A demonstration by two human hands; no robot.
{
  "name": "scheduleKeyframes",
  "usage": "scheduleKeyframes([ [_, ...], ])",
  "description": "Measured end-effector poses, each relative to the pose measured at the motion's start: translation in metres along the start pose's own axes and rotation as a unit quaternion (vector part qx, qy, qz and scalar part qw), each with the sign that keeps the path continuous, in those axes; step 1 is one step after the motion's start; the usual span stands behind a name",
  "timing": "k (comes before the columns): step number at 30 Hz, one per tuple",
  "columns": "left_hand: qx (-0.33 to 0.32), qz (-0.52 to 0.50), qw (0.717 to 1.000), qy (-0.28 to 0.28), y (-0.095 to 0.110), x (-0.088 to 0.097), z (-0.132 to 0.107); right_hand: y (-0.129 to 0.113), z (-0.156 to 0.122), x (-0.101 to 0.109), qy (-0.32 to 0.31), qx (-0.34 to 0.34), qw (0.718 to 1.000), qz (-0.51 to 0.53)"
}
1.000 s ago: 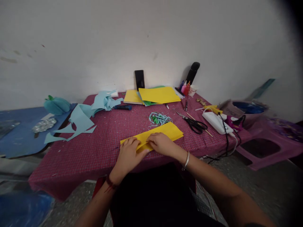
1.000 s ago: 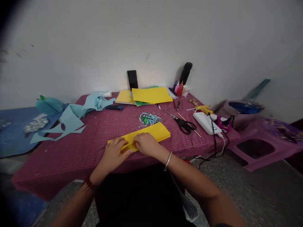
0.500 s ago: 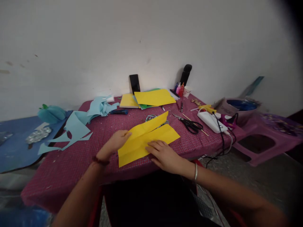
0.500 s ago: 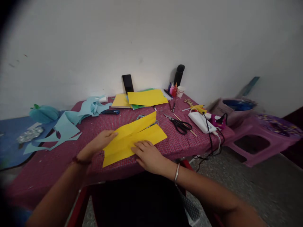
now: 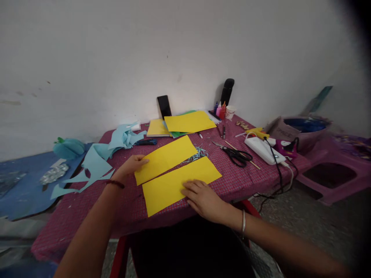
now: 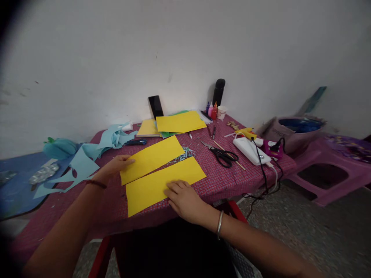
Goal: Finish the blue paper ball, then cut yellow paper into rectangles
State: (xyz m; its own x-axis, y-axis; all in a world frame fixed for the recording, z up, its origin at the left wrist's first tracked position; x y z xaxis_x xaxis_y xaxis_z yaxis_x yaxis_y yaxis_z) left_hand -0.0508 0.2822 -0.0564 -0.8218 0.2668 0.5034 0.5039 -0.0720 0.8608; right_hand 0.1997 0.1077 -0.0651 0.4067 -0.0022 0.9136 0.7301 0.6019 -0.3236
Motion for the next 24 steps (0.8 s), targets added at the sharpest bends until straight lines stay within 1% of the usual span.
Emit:
scheduleKeyframes([
  [3, -0.020, -0.005, 1.000, 0.011, 0.005, 0.003, -0.011, 0.002, 0.000, -0.002, 0.004, -0.003, 1.000, 0.000],
  [6, -0.052, 0.009, 0.998, 0.046, 0.015, 0.009, -0.023, 0.001, 0.001, -0.001, 0.009, -0.003, 1.000, 0.005],
  [8, -0.081, 0.032, 0.992, 0.095, 0.026, 0.015, -0.034, 0.000, 0.002, 0.001, 0.012, -0.004, 1.000, 0.013],
  [10, -0.112, 0.057, 0.980, 0.156, 0.041, 0.018, -0.048, -0.001, 0.002, 0.003, 0.013, -0.005, 1.000, 0.022],
  [12, -0.157, 0.106, 0.960, 0.204, 0.059, 0.013, -0.067, -0.001, 0.001, 0.005, 0.012, -0.003, 0.999, 0.033],
  [13, -0.188, 0.148, 0.947, 0.217, 0.070, 0.005, -0.077, -0.001, 0.000, 0.006, 0.011, -0.002, 0.999, 0.040],
  [14, -0.229, 0.219, 0.922, 0.222, 0.082, -0.006, -0.089, 0.000, -0.001, 0.007, 0.011, 0.000, 0.999, 0.048],
  [16, -0.301, 0.359, 0.858, 0.209, 0.098, -0.039, -0.109, 0.003, -0.005, 0.016, 0.019, -0.001, 0.997, 0.076],
  [17, -0.325, 0.409, 0.831, 0.194, 0.100, -0.057, -0.118, 0.004, -0.008, 0.024, 0.031, -0.003, 0.995, 0.100],
  [18, -0.338, 0.440, 0.813, 0.174, 0.099, -0.074, -0.124, 0.005, -0.009, 0.035, 0.045, -0.009, 0.990, 0.131],
  [19, -0.343, 0.457, 0.806, 0.152, 0.095, -0.089, -0.129, 0.005, -0.010, 0.050, 0.064, -0.015, 0.983, 0.172],
  [20, -0.342, 0.463, 0.807, 0.132, 0.089, -0.102, -0.132, 0.005, -0.011, 0.067, 0.084, -0.022, 0.971, 0.221],
  [21, -0.336, 0.458, 0.815, 0.115, 0.083, -0.112, -0.134, 0.003, -0.010, 0.085, 0.101, -0.030, 0.955, 0.277],
  [22, -0.324, 0.442, 0.830, 0.103, 0.076, -0.118, -0.136, 0.000, -0.010, 0.105, 0.119, -0.031, 0.932, 0.340],
  [23, -0.309, 0.416, 0.850, 0.097, 0.068, -0.122, -0.136, -0.004, -0.009, 0.123, 0.125, -0.034, 0.907, 0.402],
  [24, -0.289, 0.376, 0.875, 0.093, 0.061, -0.123, -0.136, -0.011, -0.009, 0.141, 0.140, -0.015, 0.880, 0.454],
])
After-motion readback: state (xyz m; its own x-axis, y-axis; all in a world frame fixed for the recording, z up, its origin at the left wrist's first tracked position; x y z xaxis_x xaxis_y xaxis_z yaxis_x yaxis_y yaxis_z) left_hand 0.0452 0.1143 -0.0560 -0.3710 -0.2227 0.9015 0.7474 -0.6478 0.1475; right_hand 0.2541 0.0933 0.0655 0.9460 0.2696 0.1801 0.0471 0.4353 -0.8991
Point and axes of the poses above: each hand's wrist, its own z-axis towards the middle knuckle, its own x-axis out of the back of the hand, y = z × x, the point moved 7 cm from there along z, towards the middle knuckle, and after that the axes turned 7 degrees about -x, right-handed, at the moved point
